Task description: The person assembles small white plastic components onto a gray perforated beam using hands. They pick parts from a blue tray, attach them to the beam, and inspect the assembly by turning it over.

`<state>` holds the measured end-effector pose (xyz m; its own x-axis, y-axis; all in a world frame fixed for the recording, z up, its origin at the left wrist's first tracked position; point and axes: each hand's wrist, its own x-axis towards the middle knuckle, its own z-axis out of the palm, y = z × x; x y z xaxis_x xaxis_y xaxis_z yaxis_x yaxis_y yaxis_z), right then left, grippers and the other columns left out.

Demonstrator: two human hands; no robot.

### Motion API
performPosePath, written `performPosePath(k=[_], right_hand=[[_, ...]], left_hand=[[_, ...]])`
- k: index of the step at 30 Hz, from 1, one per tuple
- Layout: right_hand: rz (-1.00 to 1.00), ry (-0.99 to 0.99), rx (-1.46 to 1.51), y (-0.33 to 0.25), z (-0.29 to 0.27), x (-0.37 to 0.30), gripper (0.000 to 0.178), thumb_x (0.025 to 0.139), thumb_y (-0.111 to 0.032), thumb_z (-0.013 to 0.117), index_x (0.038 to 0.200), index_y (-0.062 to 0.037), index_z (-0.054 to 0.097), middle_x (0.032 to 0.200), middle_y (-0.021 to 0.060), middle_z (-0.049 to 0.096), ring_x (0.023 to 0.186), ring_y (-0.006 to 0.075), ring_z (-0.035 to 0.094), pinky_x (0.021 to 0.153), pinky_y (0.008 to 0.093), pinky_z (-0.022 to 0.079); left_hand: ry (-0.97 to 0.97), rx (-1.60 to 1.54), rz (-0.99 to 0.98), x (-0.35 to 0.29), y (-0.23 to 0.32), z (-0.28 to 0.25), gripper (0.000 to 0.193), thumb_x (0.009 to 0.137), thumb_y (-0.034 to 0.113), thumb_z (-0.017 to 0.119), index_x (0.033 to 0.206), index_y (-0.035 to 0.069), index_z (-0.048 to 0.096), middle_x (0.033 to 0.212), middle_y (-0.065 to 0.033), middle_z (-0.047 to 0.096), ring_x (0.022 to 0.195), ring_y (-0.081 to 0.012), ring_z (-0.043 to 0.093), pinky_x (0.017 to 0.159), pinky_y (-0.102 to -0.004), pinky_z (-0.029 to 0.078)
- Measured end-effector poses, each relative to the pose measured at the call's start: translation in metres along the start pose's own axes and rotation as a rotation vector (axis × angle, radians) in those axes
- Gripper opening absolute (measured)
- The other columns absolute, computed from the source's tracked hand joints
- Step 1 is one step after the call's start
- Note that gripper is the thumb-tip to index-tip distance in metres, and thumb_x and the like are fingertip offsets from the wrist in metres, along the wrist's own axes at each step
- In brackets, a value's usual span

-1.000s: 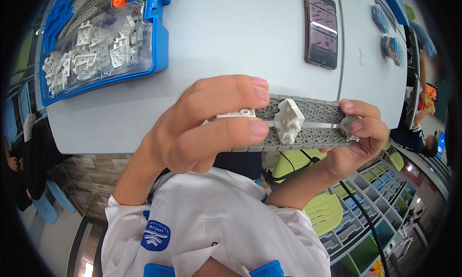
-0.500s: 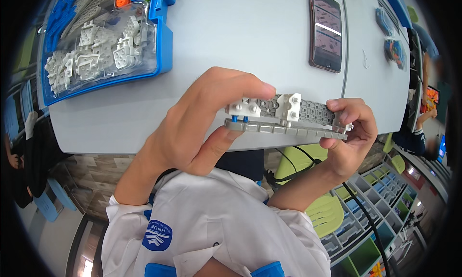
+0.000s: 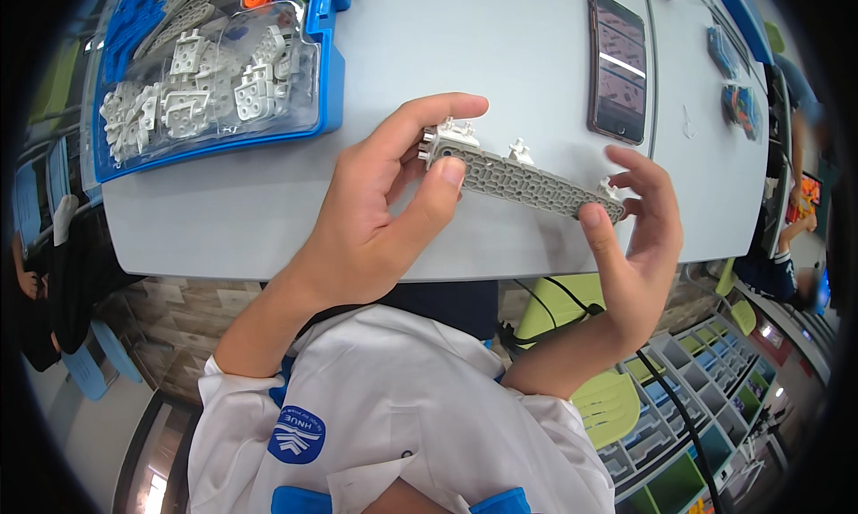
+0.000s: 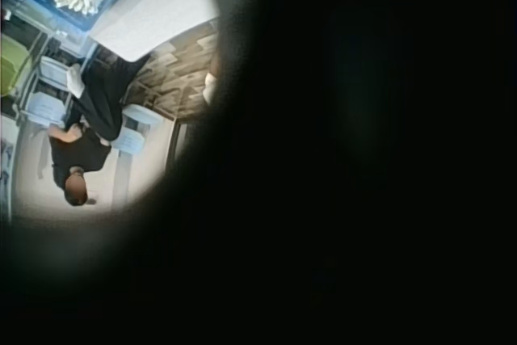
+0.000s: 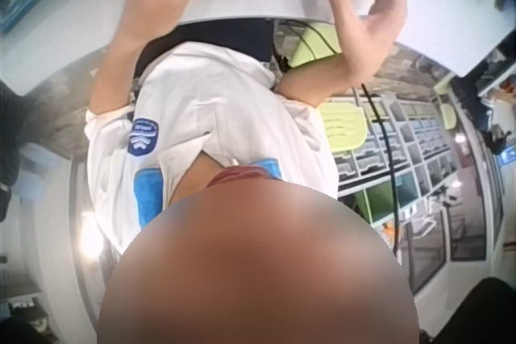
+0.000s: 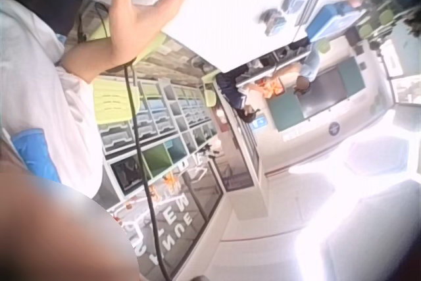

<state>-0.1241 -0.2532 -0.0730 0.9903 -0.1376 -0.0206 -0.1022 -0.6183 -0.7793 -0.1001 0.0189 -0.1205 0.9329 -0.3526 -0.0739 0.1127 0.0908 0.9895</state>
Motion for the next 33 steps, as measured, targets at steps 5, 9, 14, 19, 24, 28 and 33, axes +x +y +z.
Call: performPosePath(k=[5,9,14,19,24,28,33], right_hand=[[-0.308,0.053,-0.162,-0.029,0.016,-0.009,0.063,0.075,-0.021,0.101,0.131,-0.0035,0.079,0.141,0.0167,0.079,0.130,0.0293,0.072,0.103,0.0382,0.052],[-0.386,-0.006,-0.123,-0.031,0.035,-0.007,0.054,0.067,-0.012,0.103,0.116,-0.0040,0.084,0.122,0.0130,0.084,0.110,0.0284,0.078,0.096,0.0397,0.057],[-0.355,-0.069,-0.058,-0.021,0.047,-0.003,0.047,0.070,-0.006,0.102,0.114,-0.0025,0.085,0.110,0.0099,0.086,0.104,0.0257,0.077,0.093,0.0365,0.059],[-0.335,-0.049,-0.027,-0.013,0.053,-0.003,0.041,0.074,-0.013,0.100,0.112,-0.0068,0.085,0.107,0.0076,0.085,0.098,0.0247,0.079,0.091,0.0358,0.054],[-0.353,-0.006,0.022,-0.007,0.060,-0.002,0.041,0.075,-0.017,0.100,0.112,-0.0091,0.086,0.107,0.0073,0.085,0.092,0.0242,0.079,0.086,0.0354,0.050],[-0.357,-0.005,-0.004,-0.007,0.060,-0.004,0.041,0.074,-0.018,0.100,0.112,-0.0096,0.086,0.107,0.0072,0.085,0.090,0.0235,0.078,0.080,0.0355,0.047],[-0.395,0.008,-0.049,-0.008,0.059,-0.002,0.040,0.076,-0.018,0.099,0.113,-0.0099,0.086,0.107,0.0068,0.085,0.089,0.0229,0.078,0.077,0.0353,0.045]], left_hand=[[0.005,-0.051,-0.037,0.000,-0.002,0.003,0.051,0.116,0.020,0.057,0.162,-0.004,0.057,0.134,-0.0098,0.073,0.115,-0.0094,0.067,0.092,-0.0284,0.057],[0.011,-0.150,-0.079,0.000,0.000,0.004,0.043,0.115,0.013,0.062,0.154,-0.004,0.061,0.114,-0.0030,0.068,0.099,-0.0046,0.057,0.088,-0.0246,0.051],[0.027,-0.110,-0.117,-0.001,0.000,0.002,0.043,0.115,0.015,0.063,0.153,-0.004,0.063,0.115,-0.0034,0.069,0.099,-0.0057,0.060,0.086,-0.0260,0.053],[-0.039,0.031,-0.141,-0.003,0.001,-0.003,0.048,0.117,0.019,0.059,0.160,-0.002,0.059,0.143,-0.0079,0.071,0.116,-0.0088,0.067,0.095,-0.0288,0.058],[-0.052,-0.004,-0.121,-0.001,0.000,-0.004,0.049,0.118,0.019,0.058,0.162,-0.003,0.057,0.137,-0.0094,0.073,0.117,-0.0108,0.068,0.098,-0.0306,0.058],[-0.077,-0.008,-0.121,0.001,0.000,-0.006,0.050,0.119,0.018,0.058,0.163,-0.005,0.056,0.135,-0.0108,0.073,0.119,-0.0127,0.068,0.101,-0.0325,0.058],[-0.082,-0.019,-0.120,0.000,0.001,-0.007,0.051,0.119,0.018,0.058,0.164,-0.005,0.055,0.135,-0.0107,0.074,0.120,-0.0131,0.069,0.103,-0.0327,0.058]])
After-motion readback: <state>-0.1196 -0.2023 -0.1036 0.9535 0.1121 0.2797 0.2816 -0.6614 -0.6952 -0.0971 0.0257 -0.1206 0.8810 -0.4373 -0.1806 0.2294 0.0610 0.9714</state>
